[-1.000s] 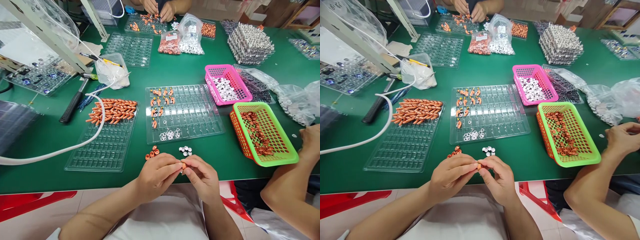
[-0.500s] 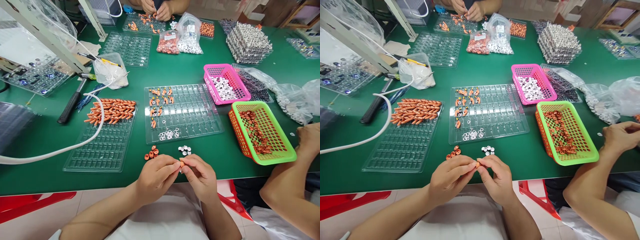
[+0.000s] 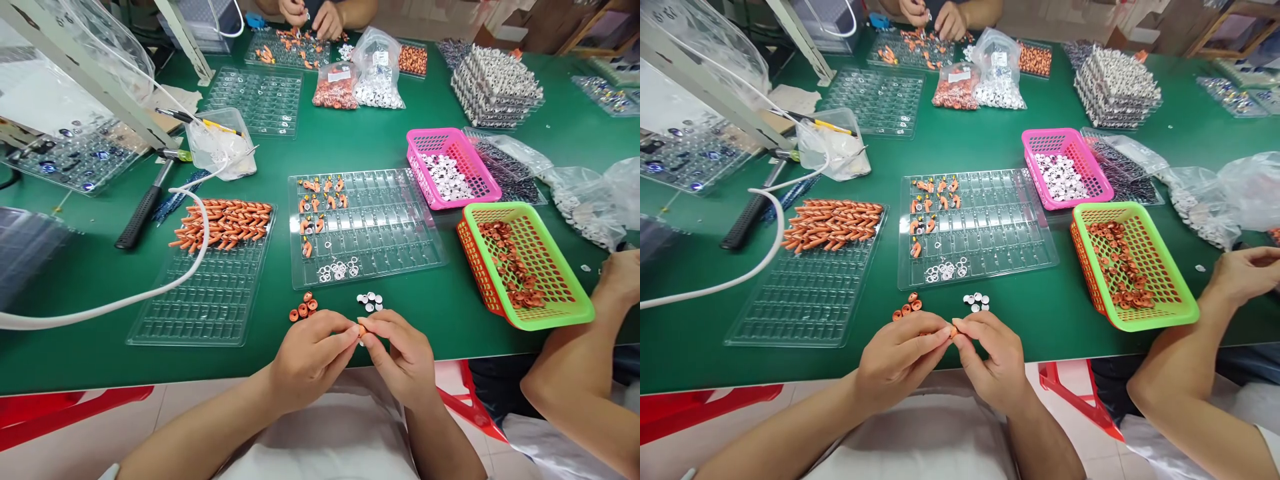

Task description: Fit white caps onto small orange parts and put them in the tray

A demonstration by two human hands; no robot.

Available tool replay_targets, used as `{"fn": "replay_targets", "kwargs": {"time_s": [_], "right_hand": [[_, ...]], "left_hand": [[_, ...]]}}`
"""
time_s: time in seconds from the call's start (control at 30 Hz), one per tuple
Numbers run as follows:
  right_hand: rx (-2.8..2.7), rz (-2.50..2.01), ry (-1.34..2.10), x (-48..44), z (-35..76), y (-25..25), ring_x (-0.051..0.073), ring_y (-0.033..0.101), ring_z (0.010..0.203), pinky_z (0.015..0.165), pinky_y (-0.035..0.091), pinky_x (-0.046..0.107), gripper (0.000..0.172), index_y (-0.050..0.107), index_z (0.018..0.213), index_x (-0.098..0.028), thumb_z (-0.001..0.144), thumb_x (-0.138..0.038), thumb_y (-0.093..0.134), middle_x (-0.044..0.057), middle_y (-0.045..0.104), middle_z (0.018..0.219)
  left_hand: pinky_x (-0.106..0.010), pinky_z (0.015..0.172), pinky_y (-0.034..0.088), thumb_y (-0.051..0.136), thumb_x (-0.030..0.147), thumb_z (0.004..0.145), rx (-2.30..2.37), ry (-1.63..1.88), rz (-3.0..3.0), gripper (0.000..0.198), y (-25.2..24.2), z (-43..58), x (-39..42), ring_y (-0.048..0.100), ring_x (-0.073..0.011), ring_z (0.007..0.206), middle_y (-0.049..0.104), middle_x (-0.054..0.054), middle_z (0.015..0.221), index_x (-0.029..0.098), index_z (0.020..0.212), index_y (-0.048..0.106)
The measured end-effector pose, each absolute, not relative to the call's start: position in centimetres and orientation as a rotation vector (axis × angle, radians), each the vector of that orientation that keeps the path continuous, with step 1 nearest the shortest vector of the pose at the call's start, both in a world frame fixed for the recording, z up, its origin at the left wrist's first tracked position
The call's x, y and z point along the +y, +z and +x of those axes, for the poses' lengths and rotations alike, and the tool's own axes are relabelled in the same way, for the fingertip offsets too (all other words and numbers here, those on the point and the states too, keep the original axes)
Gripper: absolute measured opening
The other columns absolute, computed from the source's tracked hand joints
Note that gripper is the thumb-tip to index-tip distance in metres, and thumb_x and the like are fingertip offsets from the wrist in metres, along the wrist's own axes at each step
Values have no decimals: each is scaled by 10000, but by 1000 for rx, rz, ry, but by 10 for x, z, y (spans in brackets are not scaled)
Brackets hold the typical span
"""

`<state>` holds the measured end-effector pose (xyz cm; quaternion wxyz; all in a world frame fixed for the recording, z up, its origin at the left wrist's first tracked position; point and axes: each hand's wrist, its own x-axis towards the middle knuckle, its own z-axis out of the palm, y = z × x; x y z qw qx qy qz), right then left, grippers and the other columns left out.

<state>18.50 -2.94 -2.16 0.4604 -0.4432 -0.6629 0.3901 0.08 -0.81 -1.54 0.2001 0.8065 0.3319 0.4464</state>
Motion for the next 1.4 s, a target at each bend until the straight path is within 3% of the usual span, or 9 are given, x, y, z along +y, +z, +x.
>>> {"fn": "replay_targets", "kwargs": {"time_s": [0.4,0.63,0.83,1.17,1.4], "right_hand": [[-1619,-1119,954,-31,181,-22,167,635,827,724,530,301,318,656,1137,-263,906,-64,569,37,684,912],[-1560,-1112,1098,-31,182,-23,170,653,841,726,560,303,305,648,1211,-271,948,-149,554,61,684,981],[-1464,-1105,1267,-28,183,-22,173,648,853,733,556,300,233,671,1160,-270,940,-237,603,61,687,995],[-1606,-1124,1279,-16,189,-12,148,577,695,647,490,277,158,740,982,-224,953,-279,594,21,645,754],[-1582,-1123,1165,-19,186,-17,147,591,677,620,493,281,192,740,1063,-254,951,-229,586,19,653,757]], "left_hand": [[-256,670,571,577,39,883,942,1224,2205,363,-17,4,-7,664,-151,765,730,-75,877,163,1223,593],[-211,652,568,614,54,855,1008,1297,2125,239,-11,9,-4,666,-122,712,723,-46,823,176,1055,659],[-174,595,552,622,85,833,1104,1220,1998,193,-7,10,-3,672,-106,640,729,-9,768,192,983,678],[-198,659,578,621,48,861,1002,1247,2041,263,-12,8,-6,688,-118,730,736,-56,853,183,1080,678],[-212,685,581,554,29,907,952,1192,2064,402,-16,4,-11,684,-127,816,718,-68,961,209,1263,608]]}}
